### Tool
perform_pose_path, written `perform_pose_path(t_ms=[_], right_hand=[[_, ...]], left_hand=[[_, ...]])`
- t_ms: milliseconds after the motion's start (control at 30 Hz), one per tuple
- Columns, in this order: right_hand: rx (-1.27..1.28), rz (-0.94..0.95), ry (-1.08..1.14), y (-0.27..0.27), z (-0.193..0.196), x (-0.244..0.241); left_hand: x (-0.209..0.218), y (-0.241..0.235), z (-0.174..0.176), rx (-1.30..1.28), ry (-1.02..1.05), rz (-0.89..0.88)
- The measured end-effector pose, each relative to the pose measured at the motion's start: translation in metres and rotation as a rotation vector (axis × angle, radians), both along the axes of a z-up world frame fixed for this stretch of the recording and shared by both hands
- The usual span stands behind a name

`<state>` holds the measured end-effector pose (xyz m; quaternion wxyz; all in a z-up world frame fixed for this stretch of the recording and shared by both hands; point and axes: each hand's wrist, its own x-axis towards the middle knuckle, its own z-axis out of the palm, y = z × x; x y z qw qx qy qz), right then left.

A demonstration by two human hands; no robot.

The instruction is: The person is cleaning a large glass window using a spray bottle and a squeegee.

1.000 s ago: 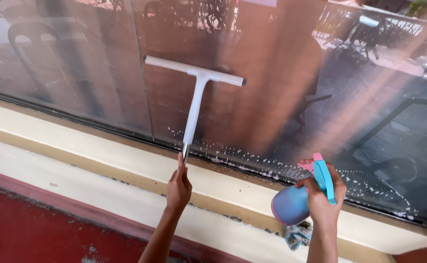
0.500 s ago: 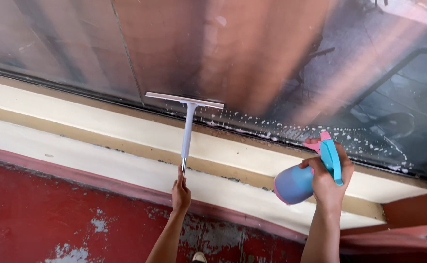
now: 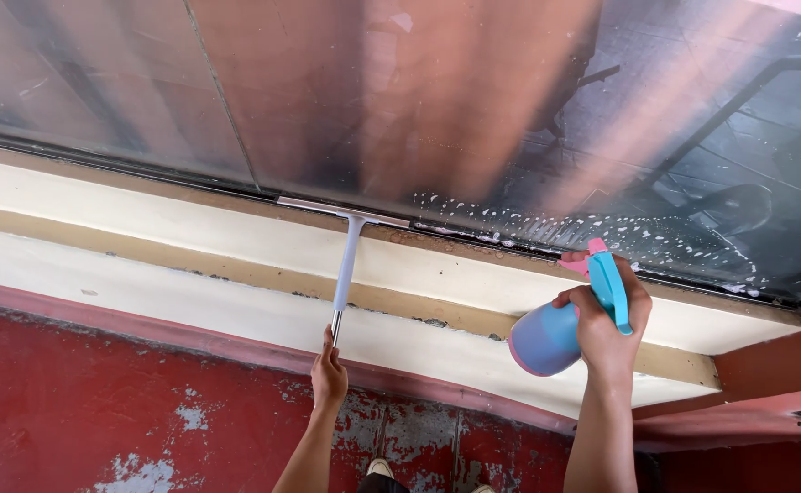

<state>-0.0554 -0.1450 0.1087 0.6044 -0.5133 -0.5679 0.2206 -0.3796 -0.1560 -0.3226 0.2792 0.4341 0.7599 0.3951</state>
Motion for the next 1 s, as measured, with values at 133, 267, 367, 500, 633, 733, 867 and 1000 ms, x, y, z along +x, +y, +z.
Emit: perform_pose_path(t_ms=[133,267,367,500,633,733,867,1000], right_hand=[[0.027,0.025,0.034,-0.001,0.007,-0.002],[0.018,-0.014,0.022,0.004,-0.001,0.015],[0.057,-0.023,0.013,0.003,0.004,0.019],[0.067,-0.035,0.032,0.007,0.006,0.031],[0.025,-0.067,0.068,0.011,0.019,0.046],[0.037,-0.07,0.124,0.01,0.038,0.056],[0.052,-0.115,0.073,0.007,0.046,0.078],[0.053,-0.111,0.079,0.003,0.048,0.098]], left_hand=[[0.005,-0.016,0.016,0.106,-0.027,0.012],[0.015,-0.02,0.037,0.285,-0.029,0.003],[0.024,-0.014,0.079,0.381,-0.022,-0.018],[0.048,0.018,0.159,0.569,0.004,-0.084],[0.081,0.054,0.252,0.671,0.111,-0.155],[0.107,0.078,0.336,0.86,0.186,-0.162],[0.131,0.117,0.43,1.068,0.229,-0.186],[0.155,0.157,0.501,1.205,0.223,-0.131]])
